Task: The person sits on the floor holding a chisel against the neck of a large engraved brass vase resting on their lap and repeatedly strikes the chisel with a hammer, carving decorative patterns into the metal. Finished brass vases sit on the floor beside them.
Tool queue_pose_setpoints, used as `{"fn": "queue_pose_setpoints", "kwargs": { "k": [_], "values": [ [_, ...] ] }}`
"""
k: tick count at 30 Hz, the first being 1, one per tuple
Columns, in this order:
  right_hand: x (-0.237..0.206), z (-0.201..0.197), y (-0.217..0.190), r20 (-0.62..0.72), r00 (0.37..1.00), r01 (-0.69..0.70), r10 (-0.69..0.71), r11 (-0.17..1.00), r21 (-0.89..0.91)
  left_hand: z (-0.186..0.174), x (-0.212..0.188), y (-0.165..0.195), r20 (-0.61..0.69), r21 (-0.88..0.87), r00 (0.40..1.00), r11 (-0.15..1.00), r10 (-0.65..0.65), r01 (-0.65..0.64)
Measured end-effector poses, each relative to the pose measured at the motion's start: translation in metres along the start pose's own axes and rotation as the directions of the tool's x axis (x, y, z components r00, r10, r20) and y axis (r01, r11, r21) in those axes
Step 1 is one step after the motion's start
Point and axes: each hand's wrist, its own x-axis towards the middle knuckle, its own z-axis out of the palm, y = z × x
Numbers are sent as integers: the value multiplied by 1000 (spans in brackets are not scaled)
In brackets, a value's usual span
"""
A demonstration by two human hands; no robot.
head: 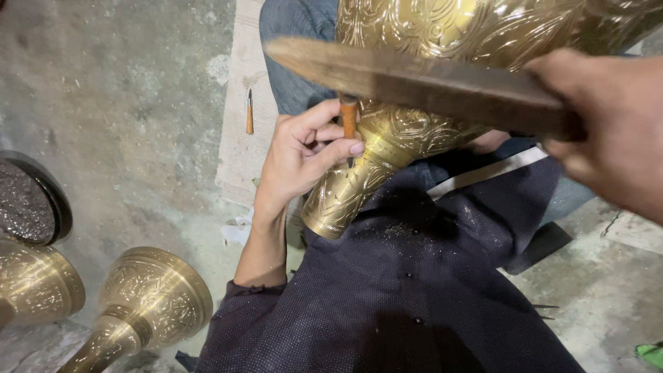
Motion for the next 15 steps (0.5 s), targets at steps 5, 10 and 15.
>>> {"fn": "queue_pose_setpoints", "kwargs": {
  "k": [5,10,15],
  "values": [
    [3,-3,-8,-108,993,66,-55,993,101,0,-2,-1,-32,39,999,998,-39,40],
    [6,-8,-5,-163,972,208,-170,943,260,2,-6,-4,-55,-14,998,1000,10,-11],
    [5,1,5,-100,991,91,-94,995,-34,1,-5,-7,-34,14,997,998,66,-66]
  ]
}}
